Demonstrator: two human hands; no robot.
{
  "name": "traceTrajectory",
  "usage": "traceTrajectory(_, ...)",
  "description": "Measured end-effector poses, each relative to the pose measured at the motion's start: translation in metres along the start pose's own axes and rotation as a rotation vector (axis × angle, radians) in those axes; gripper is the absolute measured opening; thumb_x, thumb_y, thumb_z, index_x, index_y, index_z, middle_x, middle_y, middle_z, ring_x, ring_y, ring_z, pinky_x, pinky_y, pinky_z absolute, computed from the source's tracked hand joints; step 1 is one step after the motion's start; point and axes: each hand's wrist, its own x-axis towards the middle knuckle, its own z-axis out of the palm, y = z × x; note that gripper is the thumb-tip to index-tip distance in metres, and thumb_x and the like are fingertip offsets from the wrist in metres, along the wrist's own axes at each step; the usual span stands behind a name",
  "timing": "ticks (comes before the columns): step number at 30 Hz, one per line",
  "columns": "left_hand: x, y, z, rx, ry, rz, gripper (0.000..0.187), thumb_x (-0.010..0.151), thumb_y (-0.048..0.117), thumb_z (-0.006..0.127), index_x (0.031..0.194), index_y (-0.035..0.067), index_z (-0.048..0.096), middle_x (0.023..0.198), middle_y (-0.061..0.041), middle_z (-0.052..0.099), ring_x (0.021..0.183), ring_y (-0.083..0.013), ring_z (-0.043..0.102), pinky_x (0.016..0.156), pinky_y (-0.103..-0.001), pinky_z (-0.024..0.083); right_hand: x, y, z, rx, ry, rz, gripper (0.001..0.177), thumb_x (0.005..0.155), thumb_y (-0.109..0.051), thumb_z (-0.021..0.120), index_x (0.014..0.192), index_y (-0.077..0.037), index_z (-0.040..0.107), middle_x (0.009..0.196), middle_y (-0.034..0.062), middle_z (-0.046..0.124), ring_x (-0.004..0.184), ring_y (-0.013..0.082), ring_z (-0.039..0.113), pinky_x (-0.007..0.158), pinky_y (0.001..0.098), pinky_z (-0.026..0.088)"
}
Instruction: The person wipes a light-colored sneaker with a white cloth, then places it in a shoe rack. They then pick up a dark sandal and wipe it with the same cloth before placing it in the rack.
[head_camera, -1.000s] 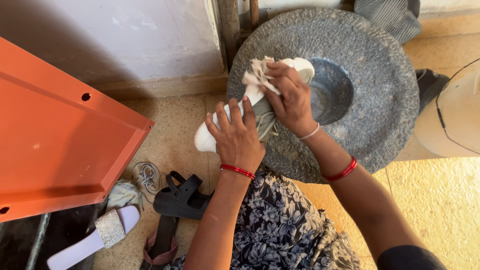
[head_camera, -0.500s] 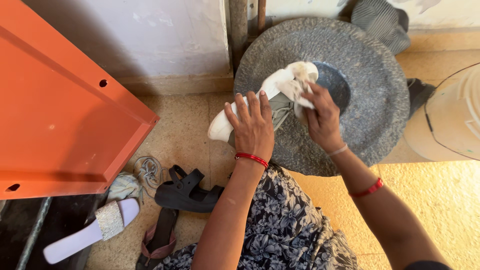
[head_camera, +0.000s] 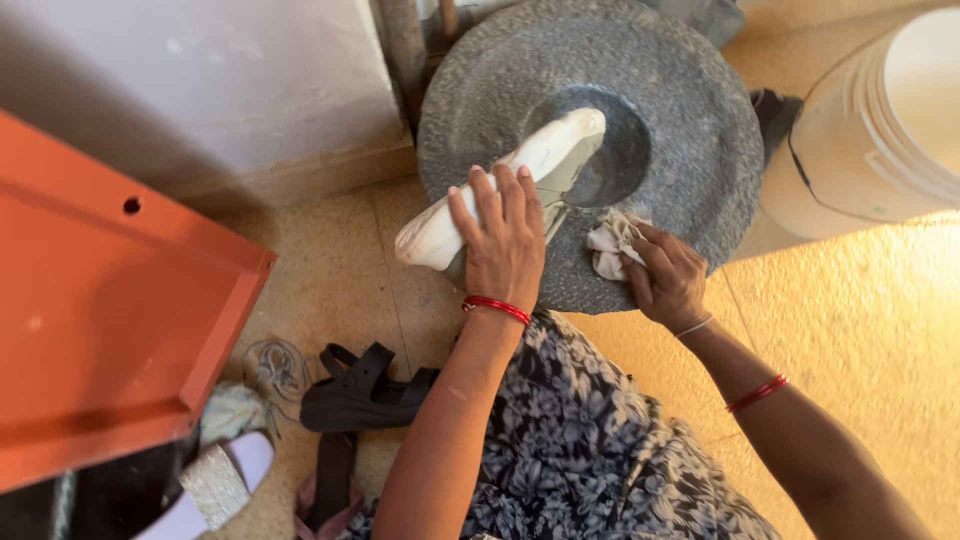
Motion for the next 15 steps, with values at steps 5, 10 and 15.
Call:
traceTrajectory(5,0.008,-0.01,0.0,-0.013,-0.002,0.033,0.058,0.094,0.021,0.061,0.15,0.009,0.051,0.148,-0.013,0.051,0.139,-0.0419,0.043,0.116,-0.066,0.025,0.006,-0.005,-0.006,0.025,0.017,0.037,0.016,0.091,-0.007,0.069,0.104,0.003,0.066,0.117,0.0203,0.071,0.093,0.0327,0.074,0.079,0.0392,0.061)
traceTrajectory(10,-0.002,0.0,0.002,0.007,0.071,0.042,0.054,0.099,0.02,0.059,0.151,0.006,0.053,0.147,-0.012,0.05,0.14,-0.0409,0.042,0.118,-0.062,0.026,0.004,-0.01,-0.005,0.042,0.031,0.037,0.016,0.092,-0.007,0.067,0.104,0.004,0.065,0.118,0.0217,0.071,0.094,0.0336,0.074,0.079,0.0396,0.06)
traceTrajectory(15,-0.007,0.001,-0.001,-0.013,0.028,0.105,0.062,0.09,0.025,0.064,0.149,0.007,0.055,0.153,-0.014,0.046,0.141,-0.039,0.04,0.116,-0.056,0.027,0.008,-0.005,-0.003,0.02,0.035,0.014,0.018,0.093,-0.012,0.068,0.103,0.002,0.067,0.115,0.0204,0.071,0.092,0.0333,0.074,0.078,0.0413,0.061)
